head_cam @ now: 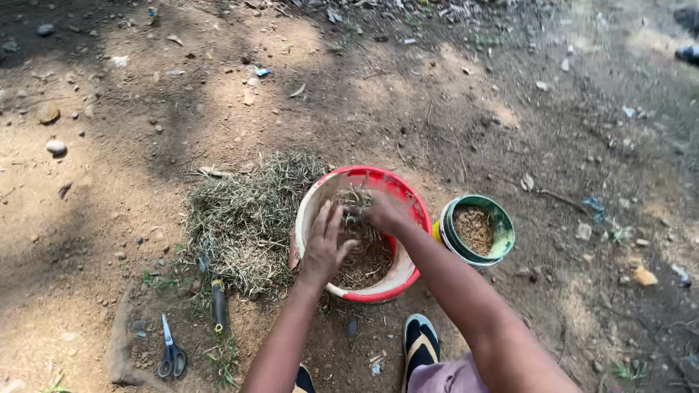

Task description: The person cuts dried grass with scissors into a bucket, adds soil from another container, and mixes the components together by hand.

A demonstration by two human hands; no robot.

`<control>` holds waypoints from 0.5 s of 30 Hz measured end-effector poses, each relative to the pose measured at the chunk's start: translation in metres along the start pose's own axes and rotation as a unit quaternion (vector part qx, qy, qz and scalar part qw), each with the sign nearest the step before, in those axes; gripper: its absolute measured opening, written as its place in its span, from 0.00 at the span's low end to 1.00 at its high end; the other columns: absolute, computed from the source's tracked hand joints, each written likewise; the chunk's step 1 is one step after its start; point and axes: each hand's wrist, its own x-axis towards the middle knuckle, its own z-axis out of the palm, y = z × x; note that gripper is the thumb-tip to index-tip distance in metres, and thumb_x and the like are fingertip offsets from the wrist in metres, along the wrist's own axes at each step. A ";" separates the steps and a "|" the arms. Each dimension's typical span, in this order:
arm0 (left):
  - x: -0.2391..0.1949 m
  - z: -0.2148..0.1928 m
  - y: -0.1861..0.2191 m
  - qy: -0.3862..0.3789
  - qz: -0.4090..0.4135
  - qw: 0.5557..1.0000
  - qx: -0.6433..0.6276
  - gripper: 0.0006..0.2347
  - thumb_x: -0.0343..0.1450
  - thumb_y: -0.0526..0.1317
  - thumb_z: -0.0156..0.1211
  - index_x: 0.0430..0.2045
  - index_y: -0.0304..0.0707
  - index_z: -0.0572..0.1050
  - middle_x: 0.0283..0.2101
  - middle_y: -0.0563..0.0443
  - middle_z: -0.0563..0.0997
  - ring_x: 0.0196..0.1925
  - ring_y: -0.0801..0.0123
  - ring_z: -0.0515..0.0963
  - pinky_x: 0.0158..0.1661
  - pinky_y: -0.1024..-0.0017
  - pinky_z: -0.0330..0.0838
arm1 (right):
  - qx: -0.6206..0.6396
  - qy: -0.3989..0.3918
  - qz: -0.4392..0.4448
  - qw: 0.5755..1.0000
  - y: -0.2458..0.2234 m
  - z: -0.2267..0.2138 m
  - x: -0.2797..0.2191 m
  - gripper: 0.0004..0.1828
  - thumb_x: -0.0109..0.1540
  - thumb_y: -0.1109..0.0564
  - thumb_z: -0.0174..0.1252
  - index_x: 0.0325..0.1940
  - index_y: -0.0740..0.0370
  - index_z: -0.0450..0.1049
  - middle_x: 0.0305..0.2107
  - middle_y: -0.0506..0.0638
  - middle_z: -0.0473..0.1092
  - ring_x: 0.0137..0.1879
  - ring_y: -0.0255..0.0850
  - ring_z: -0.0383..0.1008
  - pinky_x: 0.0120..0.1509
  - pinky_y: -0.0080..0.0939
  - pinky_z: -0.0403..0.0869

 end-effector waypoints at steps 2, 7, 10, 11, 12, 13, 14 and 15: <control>0.021 -0.006 0.012 -0.071 -0.129 0.983 -0.113 0.49 0.57 0.47 0.81 0.70 0.49 0.49 0.75 0.43 0.45 0.76 0.48 0.49 0.71 0.53 0.51 | -0.184 -0.007 0.124 0.975 -0.011 -0.007 -0.004 0.32 0.60 0.39 0.64 0.64 0.54 0.73 0.48 0.55 0.78 0.53 0.46 0.79 0.57 0.49 0.76; 0.067 -0.006 0.019 -0.041 -0.155 0.967 -0.197 0.45 0.58 0.43 0.76 0.71 0.48 0.54 0.71 0.46 0.64 0.72 0.57 0.64 0.69 0.61 0.57 | -0.081 -0.065 0.128 0.986 0.001 -0.015 0.018 0.33 0.65 0.34 0.52 0.71 0.48 0.66 0.50 0.53 0.75 0.55 0.45 0.75 0.61 0.49 0.71; 0.065 0.004 0.014 -0.049 -0.220 0.955 -0.191 0.30 0.65 0.40 0.66 0.66 0.51 0.69 0.67 0.50 0.75 0.67 0.61 0.74 0.68 0.65 0.63 | 0.250 -0.134 0.196 0.939 0.047 -0.013 0.030 0.28 0.68 0.35 0.48 0.65 0.53 0.68 0.49 0.52 0.76 0.54 0.45 0.77 0.62 0.51 0.74; 0.064 0.005 0.011 -0.062 -0.254 0.948 -0.181 0.25 0.67 0.38 0.63 0.64 0.52 0.75 0.66 0.52 0.77 0.66 0.63 0.77 0.67 0.66 0.65 | 0.354 -0.153 0.214 0.897 0.061 -0.014 0.036 0.28 0.69 0.36 0.46 0.64 0.54 0.69 0.49 0.52 0.76 0.53 0.44 0.77 0.63 0.52 0.75; 0.064 0.006 0.010 -0.062 -0.267 0.945 -0.181 0.25 0.67 0.41 0.66 0.63 0.50 0.74 0.65 0.50 0.78 0.65 0.63 0.77 0.66 0.66 0.66 | 0.452 -0.169 0.228 0.846 0.073 -0.016 0.041 0.27 0.70 0.36 0.45 0.62 0.56 0.70 0.49 0.51 0.76 0.53 0.44 0.78 0.63 0.53 0.76; 0.065 0.007 0.009 -0.062 -0.279 0.941 -0.181 0.25 0.67 0.43 0.70 0.62 0.47 0.74 0.63 0.48 0.78 0.63 0.63 0.78 0.64 0.66 0.68 | 0.441 -0.180 0.213 0.853 0.083 -0.018 0.044 0.25 0.70 0.40 0.47 0.62 0.57 0.71 0.50 0.52 0.76 0.54 0.45 0.78 0.65 0.53 0.75; 0.068 0.008 0.009 -0.062 -0.289 0.938 -0.181 0.26 0.67 0.46 0.73 0.61 0.44 0.73 0.61 0.46 0.78 0.62 0.63 0.78 0.63 0.66 0.69 | 0.430 -0.190 0.196 0.860 0.089 -0.023 0.047 0.22 0.70 0.45 0.49 0.62 0.59 0.71 0.51 0.53 0.76 0.55 0.45 0.77 0.66 0.54 0.75; 0.069 0.009 0.012 -0.075 -0.294 0.935 -0.182 0.28 0.64 0.45 0.75 0.60 0.44 0.72 0.60 0.46 0.78 0.61 0.63 0.78 0.62 0.65 0.69 | 0.419 -0.200 0.179 0.867 0.092 -0.026 0.048 0.20 0.70 0.49 0.50 0.62 0.61 0.72 0.51 0.53 0.76 0.56 0.46 0.77 0.68 0.55 0.74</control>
